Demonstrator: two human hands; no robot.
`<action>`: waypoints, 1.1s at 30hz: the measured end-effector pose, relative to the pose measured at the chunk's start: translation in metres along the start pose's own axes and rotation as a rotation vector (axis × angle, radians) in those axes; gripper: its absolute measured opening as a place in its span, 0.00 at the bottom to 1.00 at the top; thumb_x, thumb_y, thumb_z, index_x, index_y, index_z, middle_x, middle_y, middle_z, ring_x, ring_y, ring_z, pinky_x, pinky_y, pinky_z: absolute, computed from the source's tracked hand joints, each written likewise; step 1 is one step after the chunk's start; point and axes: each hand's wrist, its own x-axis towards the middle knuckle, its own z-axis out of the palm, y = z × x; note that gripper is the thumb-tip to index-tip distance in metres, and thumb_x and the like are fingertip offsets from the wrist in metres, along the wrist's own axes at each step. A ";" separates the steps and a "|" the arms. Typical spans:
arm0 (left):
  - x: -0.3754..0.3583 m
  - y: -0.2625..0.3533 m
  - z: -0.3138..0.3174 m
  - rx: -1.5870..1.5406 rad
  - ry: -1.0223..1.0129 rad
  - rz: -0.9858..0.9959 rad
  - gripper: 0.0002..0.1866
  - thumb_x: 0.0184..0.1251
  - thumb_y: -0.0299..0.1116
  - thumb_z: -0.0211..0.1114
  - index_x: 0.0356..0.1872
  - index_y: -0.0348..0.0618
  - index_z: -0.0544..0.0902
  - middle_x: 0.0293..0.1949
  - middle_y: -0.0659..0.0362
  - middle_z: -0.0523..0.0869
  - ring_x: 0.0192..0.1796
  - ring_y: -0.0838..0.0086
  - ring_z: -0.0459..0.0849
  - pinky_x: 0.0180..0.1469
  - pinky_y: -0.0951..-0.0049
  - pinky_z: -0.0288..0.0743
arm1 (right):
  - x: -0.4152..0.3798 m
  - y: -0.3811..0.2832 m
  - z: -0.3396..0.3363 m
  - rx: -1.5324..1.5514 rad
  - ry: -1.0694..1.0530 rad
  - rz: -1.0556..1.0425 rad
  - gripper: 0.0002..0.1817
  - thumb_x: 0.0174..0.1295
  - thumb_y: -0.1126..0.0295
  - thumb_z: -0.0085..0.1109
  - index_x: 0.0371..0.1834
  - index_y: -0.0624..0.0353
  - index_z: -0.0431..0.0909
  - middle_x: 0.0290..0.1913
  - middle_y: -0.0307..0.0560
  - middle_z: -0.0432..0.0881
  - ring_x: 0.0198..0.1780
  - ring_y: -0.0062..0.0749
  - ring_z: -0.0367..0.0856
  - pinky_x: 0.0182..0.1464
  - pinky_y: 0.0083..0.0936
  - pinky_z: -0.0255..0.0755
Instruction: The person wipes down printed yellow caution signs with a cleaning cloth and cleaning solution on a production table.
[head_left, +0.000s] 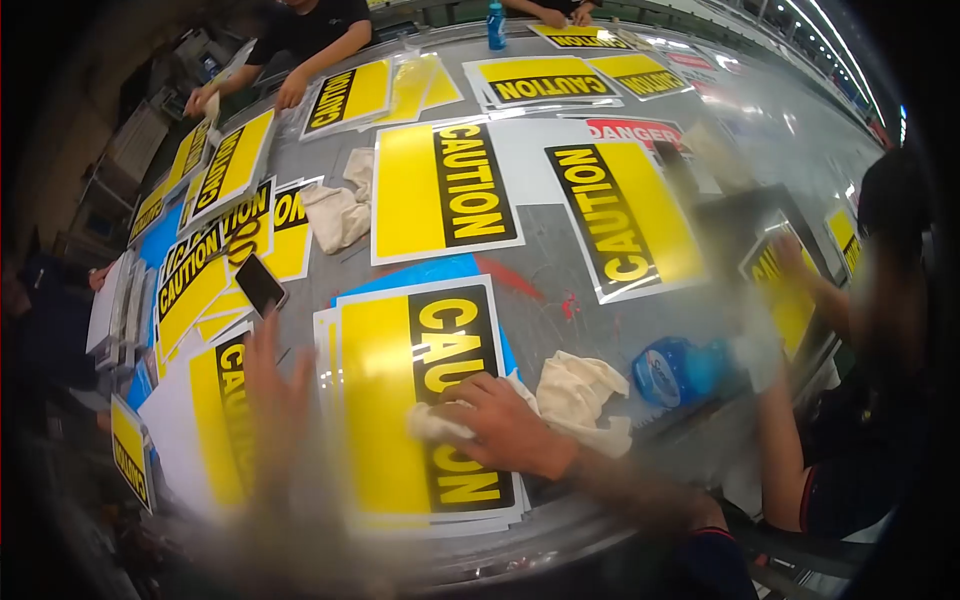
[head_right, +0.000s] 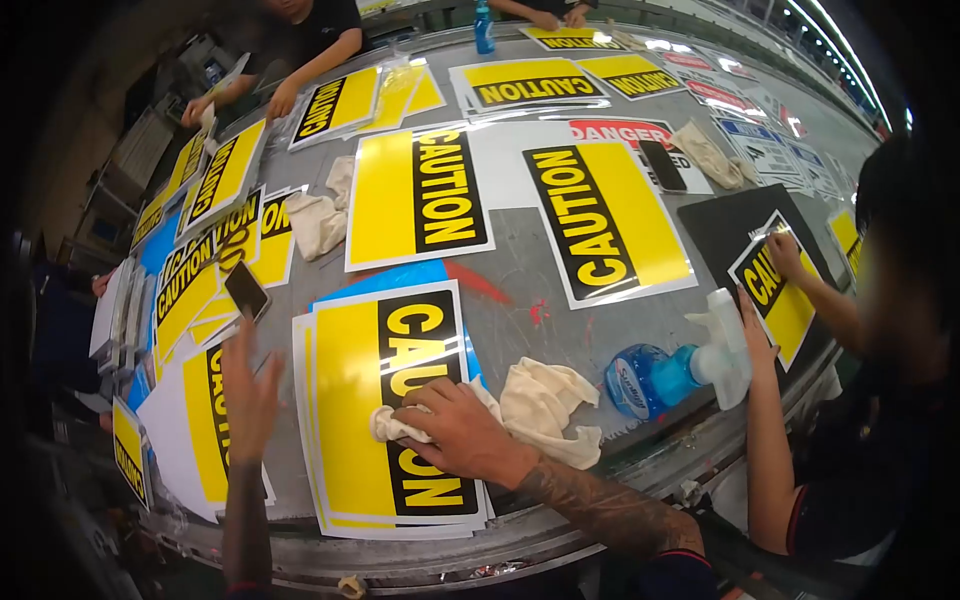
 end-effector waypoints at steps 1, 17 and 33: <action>-0.053 -0.027 -0.004 -0.022 -0.104 0.000 0.40 0.73 0.35 0.73 0.83 0.37 0.68 0.75 0.40 0.72 0.70 0.51 0.80 0.72 0.53 0.76 | 0.001 0.000 -0.001 0.006 0.000 0.001 0.21 0.61 0.67 0.78 0.58 0.53 0.86 0.60 0.47 0.86 0.65 0.47 0.79 0.62 0.43 0.72; -0.206 -0.063 -0.028 -0.626 -0.191 -0.385 0.20 0.69 0.23 0.71 0.62 0.34 0.87 0.43 0.59 0.87 0.47 0.75 0.86 0.52 0.72 0.82 | 0.006 -0.006 -0.013 0.518 0.369 0.563 0.16 0.79 0.63 0.69 0.59 0.63 0.86 0.48 0.42 0.91 0.46 0.22 0.87 0.48 0.24 0.81; -0.212 -0.034 -0.021 -0.854 -0.169 -0.419 0.36 0.73 0.29 0.76 0.79 0.33 0.74 0.51 0.58 0.83 0.56 0.75 0.82 0.55 0.74 0.78 | 0.002 -0.004 0.029 0.115 0.273 0.311 0.17 0.73 0.66 0.73 0.59 0.64 0.85 0.53 0.56 0.91 0.52 0.46 0.92 0.55 0.35 0.82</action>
